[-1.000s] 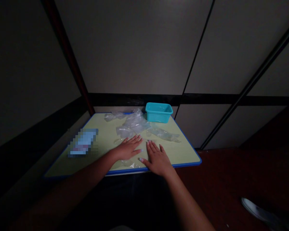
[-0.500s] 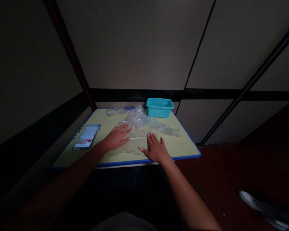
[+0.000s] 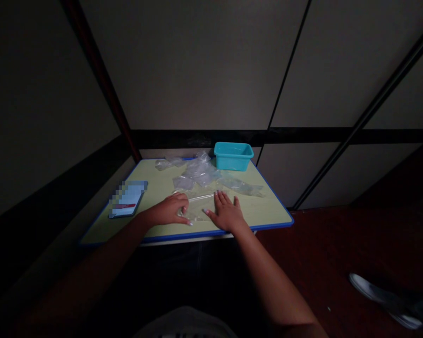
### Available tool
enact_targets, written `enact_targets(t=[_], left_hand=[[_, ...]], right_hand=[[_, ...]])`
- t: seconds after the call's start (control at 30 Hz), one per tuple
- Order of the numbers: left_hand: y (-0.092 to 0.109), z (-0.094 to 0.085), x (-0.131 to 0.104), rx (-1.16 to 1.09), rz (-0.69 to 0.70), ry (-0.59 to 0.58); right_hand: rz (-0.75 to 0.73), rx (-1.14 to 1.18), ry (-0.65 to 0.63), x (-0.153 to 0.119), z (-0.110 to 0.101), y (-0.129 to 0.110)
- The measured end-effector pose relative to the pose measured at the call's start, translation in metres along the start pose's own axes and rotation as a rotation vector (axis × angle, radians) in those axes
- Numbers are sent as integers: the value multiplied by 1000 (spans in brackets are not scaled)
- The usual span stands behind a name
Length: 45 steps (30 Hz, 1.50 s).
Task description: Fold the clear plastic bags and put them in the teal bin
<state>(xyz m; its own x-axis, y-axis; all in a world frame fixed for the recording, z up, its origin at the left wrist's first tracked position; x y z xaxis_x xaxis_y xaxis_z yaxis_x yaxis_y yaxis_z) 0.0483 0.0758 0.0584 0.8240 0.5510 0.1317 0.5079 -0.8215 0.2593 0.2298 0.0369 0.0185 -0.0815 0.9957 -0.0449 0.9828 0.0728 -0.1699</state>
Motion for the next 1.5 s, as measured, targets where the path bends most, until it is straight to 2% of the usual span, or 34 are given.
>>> enact_targets(t=[0.1, 0.27, 0.4, 0.57, 0.7, 0.77, 0.87, 0.97, 1.07, 1.23, 1.5], left_hand=[[3, -3, -5, -1, 38, -19], [18, -10, -16, -48, 130, 12], [27, -16, -20, -23, 150, -16], [26, -24, -20, 92, 77, 6], [29, -26, -16, 185, -49, 138], [35, -19, -11, 197, -111, 171], [48, 4, 4, 148, -155, 90], [61, 25, 23, 107, -159, 8], [67, 38, 40, 80, -177, -15], [64, 50, 50, 29, -240, -44], [48, 53, 36, 41, -360, -49]], right_hand=[[4, -4, 4, 0, 1, 1], [11, -7, 8, 1, 1, 0], [48, 1, 14, 1, 0, -1], [32, 37, 1, 0, -3, 0], [35, 48, 8, 2, -8, 7], [82, 7, 36, 4, -10, 12], [133, -60, 37, 5, -7, 17], [117, -100, -7, 4, -1, 19], [69, -143, -27, 1, 2, 19], [32, -145, -9, -2, 2, 19], [17, -103, 7, -2, 1, 19]])
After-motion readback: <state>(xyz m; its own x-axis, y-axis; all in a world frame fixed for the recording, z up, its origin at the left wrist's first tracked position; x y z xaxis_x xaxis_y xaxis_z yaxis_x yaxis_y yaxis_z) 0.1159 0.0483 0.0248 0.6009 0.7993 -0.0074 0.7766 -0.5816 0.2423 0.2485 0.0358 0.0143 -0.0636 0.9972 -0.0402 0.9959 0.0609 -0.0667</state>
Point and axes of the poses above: each hand's wrist, its own x-axis towards the middle knuckle, its own z-axis out of the palm, y = z × x, the point moved 5 cm from there along x, towards the middle knuckle, and after that the axes turned 1 degree about z, right-handed, at the moved point
